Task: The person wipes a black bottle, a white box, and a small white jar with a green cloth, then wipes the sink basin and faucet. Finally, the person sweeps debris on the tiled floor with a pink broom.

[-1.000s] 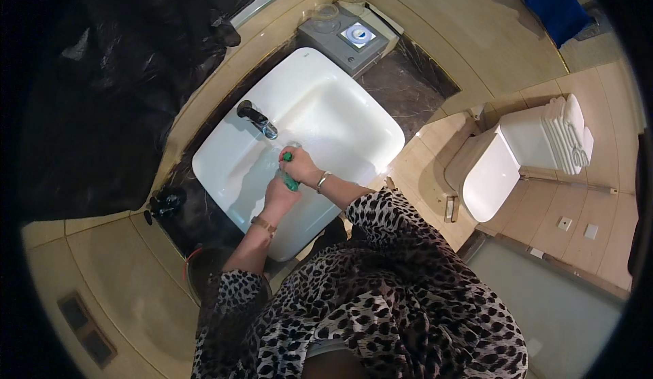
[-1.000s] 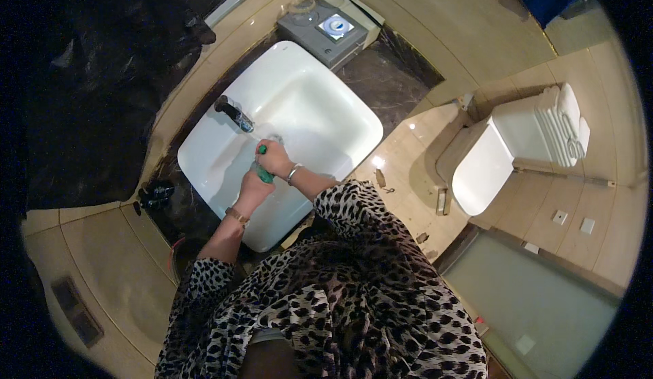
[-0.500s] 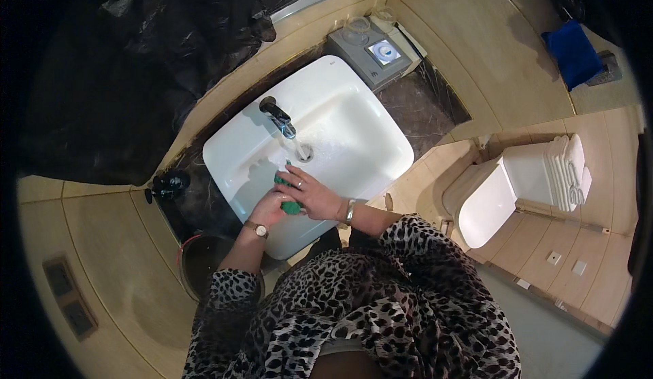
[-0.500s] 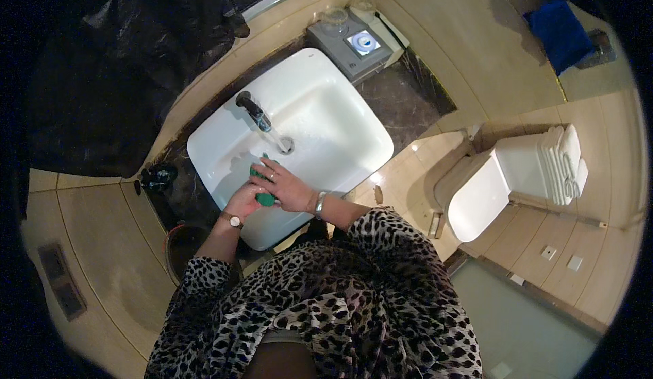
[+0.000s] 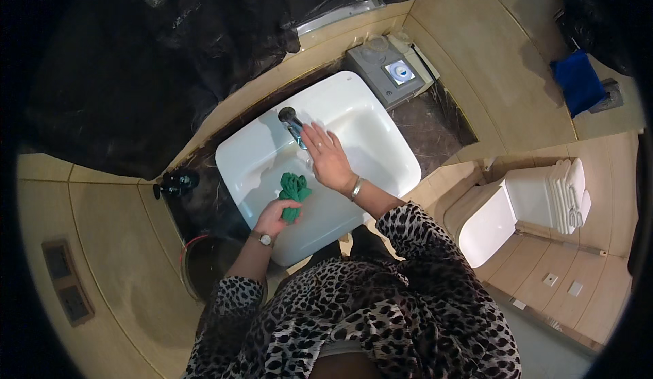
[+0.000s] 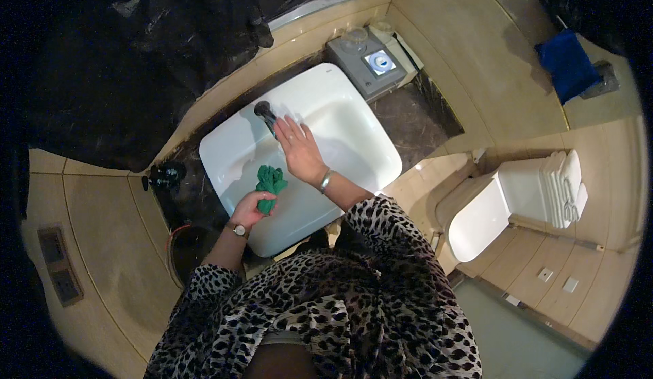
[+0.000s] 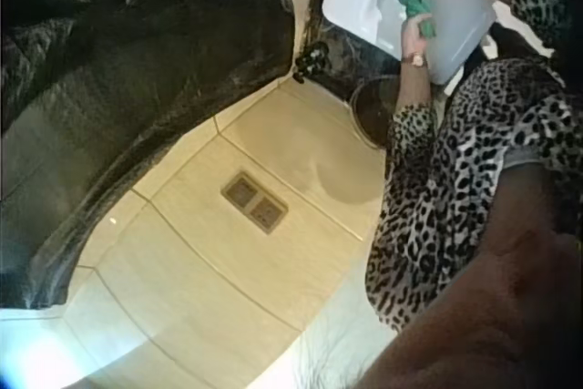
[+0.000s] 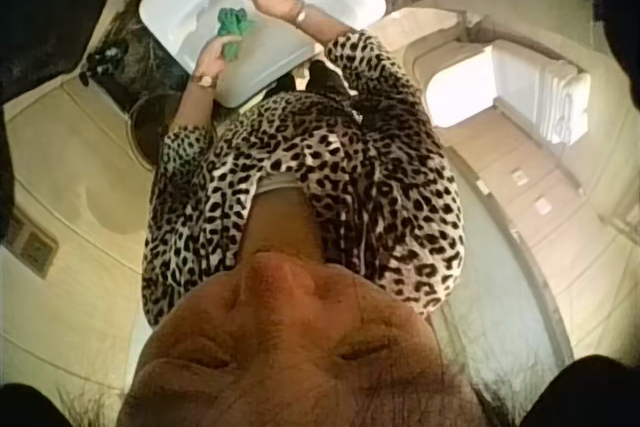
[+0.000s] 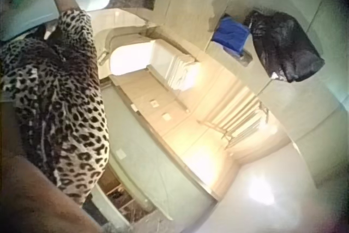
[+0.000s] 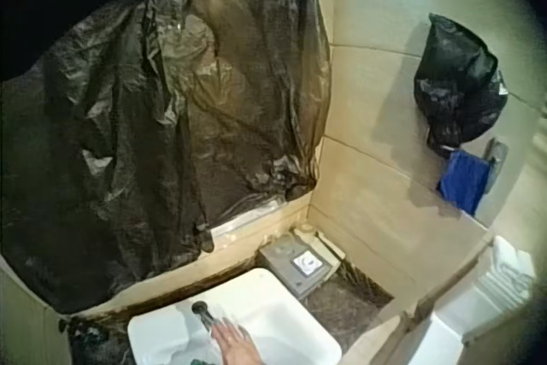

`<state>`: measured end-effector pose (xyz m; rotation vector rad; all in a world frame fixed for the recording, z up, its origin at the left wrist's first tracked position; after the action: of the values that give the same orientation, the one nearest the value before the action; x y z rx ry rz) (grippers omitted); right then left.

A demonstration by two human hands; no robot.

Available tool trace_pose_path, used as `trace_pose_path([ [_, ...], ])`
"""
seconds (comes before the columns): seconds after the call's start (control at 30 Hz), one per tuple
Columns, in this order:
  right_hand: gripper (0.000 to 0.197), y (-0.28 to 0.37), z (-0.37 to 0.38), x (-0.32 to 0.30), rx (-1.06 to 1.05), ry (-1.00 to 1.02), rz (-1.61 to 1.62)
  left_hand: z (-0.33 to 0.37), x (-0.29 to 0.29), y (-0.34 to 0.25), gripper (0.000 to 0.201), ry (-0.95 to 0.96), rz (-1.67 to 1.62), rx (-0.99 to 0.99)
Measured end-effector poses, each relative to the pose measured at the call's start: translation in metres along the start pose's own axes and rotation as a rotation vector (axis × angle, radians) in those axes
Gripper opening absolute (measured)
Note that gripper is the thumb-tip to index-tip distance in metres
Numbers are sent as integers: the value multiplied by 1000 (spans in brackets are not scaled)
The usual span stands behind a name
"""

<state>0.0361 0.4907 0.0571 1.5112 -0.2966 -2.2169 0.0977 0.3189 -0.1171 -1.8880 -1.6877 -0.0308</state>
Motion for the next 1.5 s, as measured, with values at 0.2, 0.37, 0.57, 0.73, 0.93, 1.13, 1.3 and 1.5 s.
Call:
trace_pose_path([
  [0.2, 82, 26, -80, 41, -84, 236, 30, -3, 1, 15, 22, 60, -231, -58],
  [0.37, 80, 55, -70, 42, -174, 334, 607, -33, 44, 17, 23, 293, -217, -134],
  [0.57, 54, 61, -62, 33, -421, 283, 395, -45, 58, 5, 16, 270, 64, -76],
  [0.73, 25, 62, -58, 49, -403, 372, 155, -55, 68, -13, 12, 106, 503, 41],
  [0.93, 20, 50, -63, 57, -116, 361, 205, -40, 58, -52, 15, -145, 1233, 615],
  [1.13, 15, 23, -90, 91, 248, 308, 441, -55, 89, -60, 18, -161, 1695, 1022],
  [1.3, 12, 8, -102, 102, 632, 417, 901, -46, 98, -70, 27, -105, 1957, 1169],
  [1.5, 43, -12, -130, 69, 1017, -50, 1583, -63, 146, -86, 48, -20, 1640, 1351],
])
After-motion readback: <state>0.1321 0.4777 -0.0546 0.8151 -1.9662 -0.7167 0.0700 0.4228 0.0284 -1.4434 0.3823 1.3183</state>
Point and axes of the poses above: each hand's wrist, its own z-axis towards the middle knuckle, its own x-axis out of the palm, y = z × x, the point moved 10 cm from there along z, towards the middle knuckle, and after that the axes turned 2 degrees about -y, right-handed, at the moved point
